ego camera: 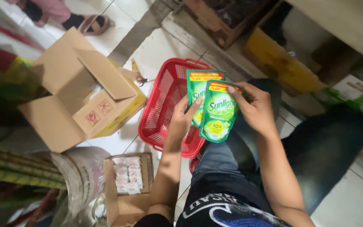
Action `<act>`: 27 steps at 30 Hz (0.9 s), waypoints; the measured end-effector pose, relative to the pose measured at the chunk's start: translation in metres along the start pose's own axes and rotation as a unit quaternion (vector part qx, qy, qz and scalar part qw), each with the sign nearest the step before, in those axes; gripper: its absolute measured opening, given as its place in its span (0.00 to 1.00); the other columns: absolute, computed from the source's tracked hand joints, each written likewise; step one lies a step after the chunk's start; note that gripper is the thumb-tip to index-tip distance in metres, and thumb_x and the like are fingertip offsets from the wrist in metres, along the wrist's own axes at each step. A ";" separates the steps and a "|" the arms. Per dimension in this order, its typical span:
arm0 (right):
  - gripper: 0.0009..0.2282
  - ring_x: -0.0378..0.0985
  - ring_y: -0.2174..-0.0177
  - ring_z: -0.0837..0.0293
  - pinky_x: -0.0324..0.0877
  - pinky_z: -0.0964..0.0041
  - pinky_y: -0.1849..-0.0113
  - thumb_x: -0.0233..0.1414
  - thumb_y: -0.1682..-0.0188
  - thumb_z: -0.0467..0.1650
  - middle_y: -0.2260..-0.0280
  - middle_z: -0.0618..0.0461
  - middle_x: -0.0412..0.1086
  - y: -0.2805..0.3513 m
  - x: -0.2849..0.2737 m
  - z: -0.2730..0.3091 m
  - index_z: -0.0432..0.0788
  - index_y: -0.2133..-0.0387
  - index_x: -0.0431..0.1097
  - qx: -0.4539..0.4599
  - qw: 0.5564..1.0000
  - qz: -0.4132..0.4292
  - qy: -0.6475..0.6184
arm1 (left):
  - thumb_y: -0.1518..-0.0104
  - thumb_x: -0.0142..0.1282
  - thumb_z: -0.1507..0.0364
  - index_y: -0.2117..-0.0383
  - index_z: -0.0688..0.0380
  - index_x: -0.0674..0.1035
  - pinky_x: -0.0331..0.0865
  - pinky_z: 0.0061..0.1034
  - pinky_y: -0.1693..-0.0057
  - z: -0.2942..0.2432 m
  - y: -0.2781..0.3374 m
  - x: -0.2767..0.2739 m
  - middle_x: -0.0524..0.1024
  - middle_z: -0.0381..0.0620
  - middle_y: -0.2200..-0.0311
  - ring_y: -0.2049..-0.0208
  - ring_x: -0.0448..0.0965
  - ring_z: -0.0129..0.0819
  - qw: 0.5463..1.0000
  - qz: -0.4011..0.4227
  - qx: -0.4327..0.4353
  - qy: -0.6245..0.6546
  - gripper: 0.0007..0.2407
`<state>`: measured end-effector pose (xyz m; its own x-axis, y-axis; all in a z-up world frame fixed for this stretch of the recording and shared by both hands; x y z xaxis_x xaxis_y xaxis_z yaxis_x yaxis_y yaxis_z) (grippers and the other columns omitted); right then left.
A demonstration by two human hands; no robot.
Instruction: The person takes dish soap pouches out of a basket and a cardboard box and places them onto a shelf in a store.
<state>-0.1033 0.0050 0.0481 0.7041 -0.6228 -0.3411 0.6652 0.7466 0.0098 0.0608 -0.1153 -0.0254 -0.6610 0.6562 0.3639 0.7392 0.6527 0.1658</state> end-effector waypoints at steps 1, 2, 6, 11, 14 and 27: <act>0.10 0.73 0.70 0.71 0.68 0.74 0.67 0.56 0.45 0.34 0.73 0.57 0.76 0.001 -0.005 0.004 0.38 0.60 0.77 0.002 1.000 -0.011 0.009 | 0.34 0.56 0.73 0.47 0.67 0.77 0.72 0.22 0.47 -0.004 0.003 0.009 0.80 0.43 0.55 0.55 0.77 0.25 1.000 0.018 0.007 0.007 0.13; 0.10 0.74 0.70 0.71 0.68 0.74 0.67 0.57 0.45 0.34 0.73 0.57 0.76 0.003 -0.012 0.008 0.38 0.60 0.77 0.004 1.000 -0.022 0.018 | 0.35 0.56 0.74 0.47 0.66 0.76 0.72 0.22 0.45 -0.009 0.004 0.018 0.80 0.42 0.54 0.53 0.78 0.25 0.999 0.036 0.013 0.013 0.13; 0.10 0.74 0.69 0.71 0.69 0.75 0.66 0.57 0.45 0.34 0.71 0.57 0.77 0.011 -0.033 0.014 0.37 0.61 0.77 0.008 0.998 -0.043 -0.038 | 0.43 0.64 0.80 0.48 0.68 0.76 0.72 0.25 0.45 -0.026 0.006 0.047 0.80 0.46 0.55 0.54 0.79 0.28 0.997 0.055 0.041 -0.033 0.16; 0.09 0.72 0.69 0.71 0.67 0.75 0.66 0.57 0.43 0.32 0.70 0.59 0.75 0.018 -0.062 -0.002 0.36 0.60 0.77 0.002 0.990 -0.091 -0.108 | 0.42 0.63 0.79 0.49 0.69 0.77 0.74 0.24 0.47 -0.038 0.006 0.081 0.81 0.47 0.56 0.55 0.80 0.28 0.997 0.052 0.018 0.048 0.15; 0.09 0.68 0.68 0.71 0.64 0.74 0.65 0.55 0.40 0.32 0.68 0.60 0.72 0.023 -0.090 -0.020 0.36 0.56 0.76 -0.014 0.981 -0.127 -0.147 | 0.42 0.63 0.80 0.50 0.70 0.77 0.74 0.23 0.47 -0.051 0.000 0.108 0.82 0.48 0.57 0.57 0.81 0.28 0.995 0.059 0.065 0.046 0.15; 0.11 0.79 0.80 0.60 0.71 0.68 0.77 0.51 0.44 0.31 0.76 0.50 0.76 0.139 -0.249 -0.018 0.36 0.55 0.72 0.055 0.960 -0.189 -0.198 | 0.44 0.65 0.79 0.54 0.68 0.80 0.73 0.20 0.53 -0.081 0.010 0.315 0.83 0.43 0.62 0.62 0.79 0.24 0.966 0.227 0.109 -0.054 0.12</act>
<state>-0.1906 0.2675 0.1174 0.4311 -0.9012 0.0444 0.8991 0.4332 0.0631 -0.1302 0.0675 0.1648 -0.2925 0.9219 0.2541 0.9197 0.3440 -0.1894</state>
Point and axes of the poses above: each hand's wrist, its own y-axis away from the middle knuckle, its own x-axis out of the palm, z = x × y, the point moved 5 cm from there along -y, towards the middle knuckle
